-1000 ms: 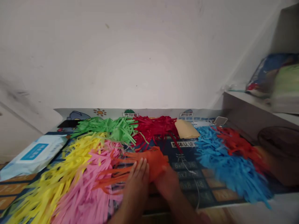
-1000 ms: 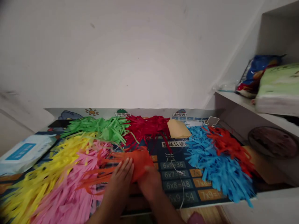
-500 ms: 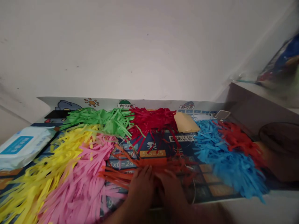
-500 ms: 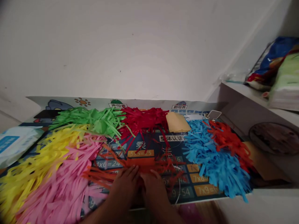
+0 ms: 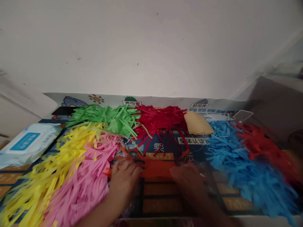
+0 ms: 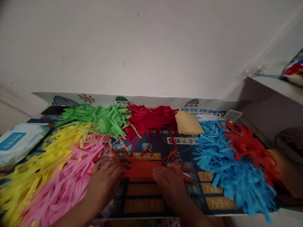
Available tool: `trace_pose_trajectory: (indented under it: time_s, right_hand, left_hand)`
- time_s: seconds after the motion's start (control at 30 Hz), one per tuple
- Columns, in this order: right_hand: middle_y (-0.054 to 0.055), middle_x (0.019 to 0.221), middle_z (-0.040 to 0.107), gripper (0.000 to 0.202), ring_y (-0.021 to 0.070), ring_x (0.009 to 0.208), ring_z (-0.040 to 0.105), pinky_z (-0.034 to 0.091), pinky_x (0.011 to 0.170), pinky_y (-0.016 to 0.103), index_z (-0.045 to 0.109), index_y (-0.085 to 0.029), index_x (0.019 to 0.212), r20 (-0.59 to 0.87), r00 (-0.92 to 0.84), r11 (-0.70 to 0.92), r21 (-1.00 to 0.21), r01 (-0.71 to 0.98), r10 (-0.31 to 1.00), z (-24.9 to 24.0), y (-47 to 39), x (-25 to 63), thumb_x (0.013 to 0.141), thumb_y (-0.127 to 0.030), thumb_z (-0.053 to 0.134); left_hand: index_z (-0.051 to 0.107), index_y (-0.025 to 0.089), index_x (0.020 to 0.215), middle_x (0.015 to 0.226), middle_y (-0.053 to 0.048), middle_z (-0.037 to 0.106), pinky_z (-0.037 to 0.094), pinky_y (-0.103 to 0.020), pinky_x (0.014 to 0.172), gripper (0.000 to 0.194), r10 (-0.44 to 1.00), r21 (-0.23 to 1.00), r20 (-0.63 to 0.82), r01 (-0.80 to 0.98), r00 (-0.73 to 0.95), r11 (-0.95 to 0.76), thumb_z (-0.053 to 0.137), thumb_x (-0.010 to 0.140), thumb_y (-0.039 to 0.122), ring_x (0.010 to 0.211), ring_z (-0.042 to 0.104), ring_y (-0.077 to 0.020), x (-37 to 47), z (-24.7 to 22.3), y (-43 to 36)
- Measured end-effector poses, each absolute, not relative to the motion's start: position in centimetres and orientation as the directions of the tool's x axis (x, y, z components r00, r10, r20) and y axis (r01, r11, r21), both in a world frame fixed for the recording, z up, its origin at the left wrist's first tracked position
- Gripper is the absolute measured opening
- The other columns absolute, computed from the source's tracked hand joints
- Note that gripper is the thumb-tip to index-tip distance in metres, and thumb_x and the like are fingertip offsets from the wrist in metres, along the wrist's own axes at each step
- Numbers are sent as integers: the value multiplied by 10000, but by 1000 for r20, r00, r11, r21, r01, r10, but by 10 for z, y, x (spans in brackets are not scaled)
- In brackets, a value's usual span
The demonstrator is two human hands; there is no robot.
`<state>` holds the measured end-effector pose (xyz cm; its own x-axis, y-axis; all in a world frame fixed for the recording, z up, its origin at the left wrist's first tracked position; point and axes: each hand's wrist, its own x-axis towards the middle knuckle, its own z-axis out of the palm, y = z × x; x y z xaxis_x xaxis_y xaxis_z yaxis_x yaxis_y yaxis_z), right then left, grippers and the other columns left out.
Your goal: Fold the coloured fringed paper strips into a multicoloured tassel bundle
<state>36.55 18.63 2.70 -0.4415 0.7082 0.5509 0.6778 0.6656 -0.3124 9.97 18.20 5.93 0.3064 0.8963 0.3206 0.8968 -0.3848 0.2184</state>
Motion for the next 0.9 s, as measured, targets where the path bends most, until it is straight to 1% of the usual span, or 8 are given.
trace_pose_trajectory:
  time_s: [0.1, 0.2, 0.3, 0.4, 0.47, 0.57, 0.73, 0.9]
  right_hand:
    - [4, 1019, 752, 283, 129, 962, 680, 372, 982, 336, 639, -258, 1047, 586, -469, 703, -267, 659, 661, 15, 181, 371, 1007, -190, 367]
    - [12, 1086, 737, 278, 127, 1040, 660, 343, 1035, 358, 621, -256, 1085, 552, -535, 735, -234, 636, 639, 7, 177, 373, 1009, -185, 363]
    - [10, 1102, 731, 294, 133, 1028, 665, 382, 1019, 369, 614, -271, 1105, 460, -589, 740, -293, 606, 665, 3, 174, 375, 1007, -193, 348]
    - [-4, 1045, 745, 302, 142, 937, 685, 426, 969, 362, 618, -280, 1102, 368, -586, 692, -375, 617, 722, 5, 171, 378, 994, -193, 349]
    - [0, 1007, 748, 293, 162, 909, 682, 442, 904, 363, 636, -272, 1058, 290, -534, 607, -429, 669, 794, 10, 170, 378, 980, -182, 368]
    - [7, 895, 742, 274, 187, 829, 661, 409, 830, 371, 662, -251, 895, 120, -394, 395, -525, 754, 911, 17, 171, 372, 960, -187, 403]
    - [14, 805, 725, 256, 198, 756, 637, 342, 782, 368, 654, -224, 803, 83, -270, 273, -523, 808, 959, 25, 184, 359, 946, -233, 442]
    - [32, 760, 737, 241, 213, 675, 646, 335, 700, 351, 661, -208, 796, 36, -201, 201, -345, 917, 979, 22, 196, 357, 937, -240, 468]
  left_hand:
    - [670, 223, 1014, 1124, -90, 697, 297, -524, 978, 308, 888, 95, 360, 935, 287, -341, 534, 770, 94, 1103, 552, -320, 87, 64, 169]
    - [601, 244, 1188, 1326, -69, 601, 204, -479, 1084, 394, 822, 124, 362, 851, 439, -509, 541, 807, 162, 1253, 469, -278, 109, 57, 160]
    - [564, 240, 1237, 1155, -33, 702, 173, -432, 1107, 378, 803, 238, 260, 770, 537, -592, 558, 860, 207, 1065, 601, -211, 139, 39, 162]
    - [673, 239, 964, 872, 3, 743, 268, -434, 1040, 217, 867, 344, 136, 798, 479, -495, 563, 836, 103, 854, 650, -197, 136, 26, 170]
    - [684, 247, 877, 875, 8, 739, 319, -427, 978, 241, 895, 440, 95, 788, 436, -430, 566, 805, 50, 866, 648, -203, 120, 27, 171]
    - [687, 262, 979, 955, -8, 735, 372, -397, 869, 265, 922, 549, 51, 760, 385, -348, 669, 762, 111, 919, 632, -233, 104, 39, 170]
    - [708, 244, 821, 822, -11, 729, 364, -394, 831, 28, 950, 531, -12, 807, 311, -257, 703, 804, 267, 861, 623, -242, 126, 48, 182]
    - [667, 199, 777, 745, -32, 714, 390, -372, 786, 200, 962, 398, -106, 898, 251, -190, 538, 920, 253, 749, 645, -224, 140, 38, 205]
